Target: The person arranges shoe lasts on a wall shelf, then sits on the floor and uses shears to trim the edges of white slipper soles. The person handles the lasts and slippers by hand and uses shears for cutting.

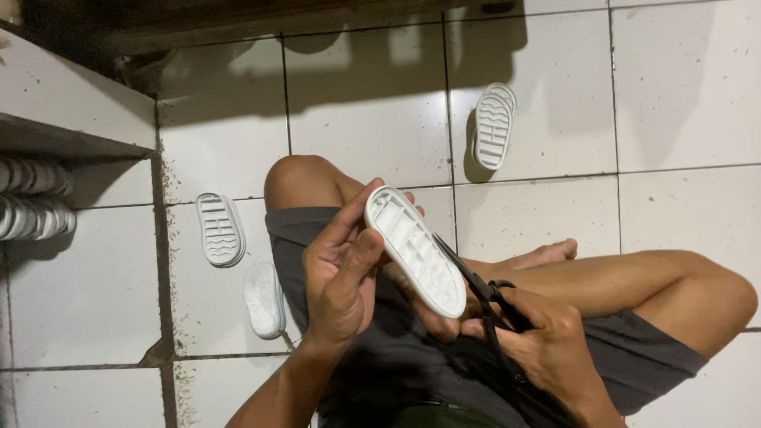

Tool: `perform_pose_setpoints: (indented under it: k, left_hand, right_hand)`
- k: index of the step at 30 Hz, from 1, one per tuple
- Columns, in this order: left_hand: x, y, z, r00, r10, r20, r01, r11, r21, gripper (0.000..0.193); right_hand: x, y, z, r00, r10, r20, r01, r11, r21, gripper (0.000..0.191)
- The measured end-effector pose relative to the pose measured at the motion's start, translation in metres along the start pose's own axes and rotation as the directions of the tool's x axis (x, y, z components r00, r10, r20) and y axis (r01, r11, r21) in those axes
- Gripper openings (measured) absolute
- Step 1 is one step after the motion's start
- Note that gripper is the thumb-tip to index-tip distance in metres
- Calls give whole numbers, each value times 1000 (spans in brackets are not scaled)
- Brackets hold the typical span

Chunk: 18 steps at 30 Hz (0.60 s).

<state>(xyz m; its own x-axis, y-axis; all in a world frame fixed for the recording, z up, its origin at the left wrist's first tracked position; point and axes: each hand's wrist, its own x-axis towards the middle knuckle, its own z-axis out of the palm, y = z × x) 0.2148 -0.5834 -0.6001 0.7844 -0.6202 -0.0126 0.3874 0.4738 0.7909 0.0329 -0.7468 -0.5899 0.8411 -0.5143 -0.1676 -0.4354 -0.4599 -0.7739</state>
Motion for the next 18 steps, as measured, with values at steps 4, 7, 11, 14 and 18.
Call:
perform_pose_setpoints:
  k: [4, 7, 11, 14, 18]
  left_hand:
    - [-3, -6, 7, 999, 1, 46, -5, 996, 86, 56]
    - [-7, -8, 10, 998, -17, 52, 9, 989, 150, 56]
    - [-12, -10, 13, 995, -96, 20, 91, 978, 187, 56]
    - [-15, -11, 13, 997, -50, 56, 36, 971, 238, 55]
    - [-18, -12, 10, 990, -135, 41, 129, 983, 134, 55]
  right_hand:
    - [0, 7, 0, 998, -46, -40, 46, 999, -6, 34]
    - [0, 12, 1, 993, -87, -75, 85, 996, -30, 30]
    - [2, 16, -1, 978, -177, -112, 167, 982, -92, 33]
    - [4, 17, -6, 972, -215, -92, 201, 969, -142, 36]
    - [8, 17, -16, 981, -194, -30, 187, 969, -164, 39]
